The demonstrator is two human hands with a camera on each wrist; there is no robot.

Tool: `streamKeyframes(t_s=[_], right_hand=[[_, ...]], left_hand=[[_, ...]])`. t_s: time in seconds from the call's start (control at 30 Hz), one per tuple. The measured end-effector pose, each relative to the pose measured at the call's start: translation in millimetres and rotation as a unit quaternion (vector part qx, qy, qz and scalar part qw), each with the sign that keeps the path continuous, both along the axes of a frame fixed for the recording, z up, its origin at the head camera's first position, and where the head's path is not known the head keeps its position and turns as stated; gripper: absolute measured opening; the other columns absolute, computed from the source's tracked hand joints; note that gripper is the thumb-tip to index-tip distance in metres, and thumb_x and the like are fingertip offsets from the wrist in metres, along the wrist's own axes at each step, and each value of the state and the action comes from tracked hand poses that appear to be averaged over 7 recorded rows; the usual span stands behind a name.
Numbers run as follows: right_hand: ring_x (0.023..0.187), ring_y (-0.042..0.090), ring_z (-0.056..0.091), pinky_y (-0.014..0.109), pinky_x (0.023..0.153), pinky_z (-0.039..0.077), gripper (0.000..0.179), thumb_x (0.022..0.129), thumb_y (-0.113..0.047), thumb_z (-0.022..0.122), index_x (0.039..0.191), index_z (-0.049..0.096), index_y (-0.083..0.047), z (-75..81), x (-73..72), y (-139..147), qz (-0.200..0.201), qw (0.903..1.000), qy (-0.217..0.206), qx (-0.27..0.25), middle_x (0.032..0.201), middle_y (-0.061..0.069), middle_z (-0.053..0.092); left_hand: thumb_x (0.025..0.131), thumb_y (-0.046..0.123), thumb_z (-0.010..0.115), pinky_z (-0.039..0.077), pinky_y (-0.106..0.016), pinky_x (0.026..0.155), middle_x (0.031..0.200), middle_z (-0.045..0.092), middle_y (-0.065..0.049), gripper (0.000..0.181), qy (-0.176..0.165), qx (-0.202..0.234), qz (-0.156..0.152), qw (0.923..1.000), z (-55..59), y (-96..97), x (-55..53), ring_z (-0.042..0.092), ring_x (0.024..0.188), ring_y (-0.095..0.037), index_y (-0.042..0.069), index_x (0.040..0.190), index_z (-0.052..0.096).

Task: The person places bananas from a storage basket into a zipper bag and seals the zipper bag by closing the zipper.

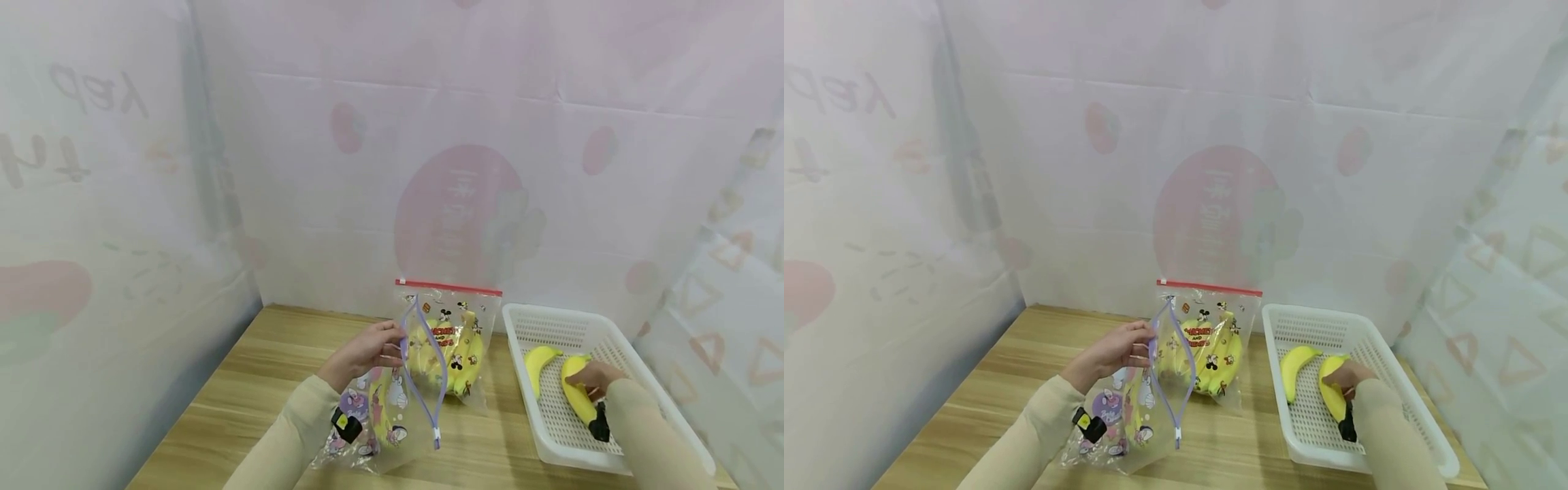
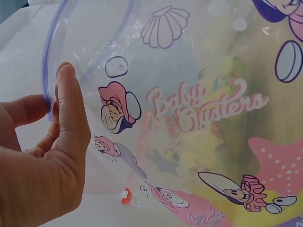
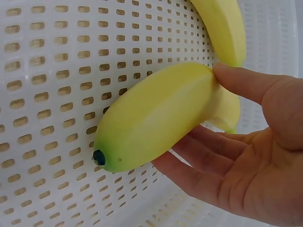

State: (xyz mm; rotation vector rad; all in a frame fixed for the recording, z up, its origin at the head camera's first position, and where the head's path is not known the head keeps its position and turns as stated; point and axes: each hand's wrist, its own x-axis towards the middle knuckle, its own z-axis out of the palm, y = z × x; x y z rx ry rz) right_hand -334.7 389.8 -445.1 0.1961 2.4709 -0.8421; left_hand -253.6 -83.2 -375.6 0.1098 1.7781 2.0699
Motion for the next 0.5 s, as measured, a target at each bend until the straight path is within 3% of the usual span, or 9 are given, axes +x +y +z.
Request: streamKeyframes(t_s=[0.3,0.43,0.5], right_hand=[[0.081,0.031,0.061,0.039,0.072,0.053,0.056,0.085,-0.022,0.065,0.113,0.041,0.021,4.2,0.1,-4.0,-0.013,0.9996,-0.027,0.003,0.093,0.025,0.057],[0.084,0.032,0.060,0.046,0.075,0.053,0.054,0.087,-0.020,0.059,0.114,0.035,0.020,2.0,3.2,-2.7,-0.032,0.9964,-0.048,-0.062,0.094,0.027,0.056],[0.086,0.032,0.059,0.048,0.076,0.052,0.052,0.089,-0.020,0.056,0.115,0.032,0.019,0.9,4.1,-2.2,-0.053,0.9889,-0.065,-0.122,0.095,0.025,0.055]], left_hand=[[0.098,0.014,0.049,0.055,-0.025,0.061,0.081,0.056,-0.007,0.012,0.006,-0.001,-0.006,1.0000,-1.5,0.7,-0.9,0.062,0.064,-0.012,0.006,0.089,0.049],[0.098,0.014,0.049,0.055,-0.025,0.062,0.080,0.057,-0.007,0.012,0.007,-0.003,-0.007,0.9999,-2.3,0.8,-1.3,0.062,0.065,-0.012,0.006,0.089,0.050],[0.098,0.015,0.050,0.055,-0.025,0.062,0.080,0.057,-0.006,0.012,0.008,-0.001,-0.007,0.9999,-2.6,0.8,-1.4,0.062,0.065,-0.012,0.006,0.089,0.050]])
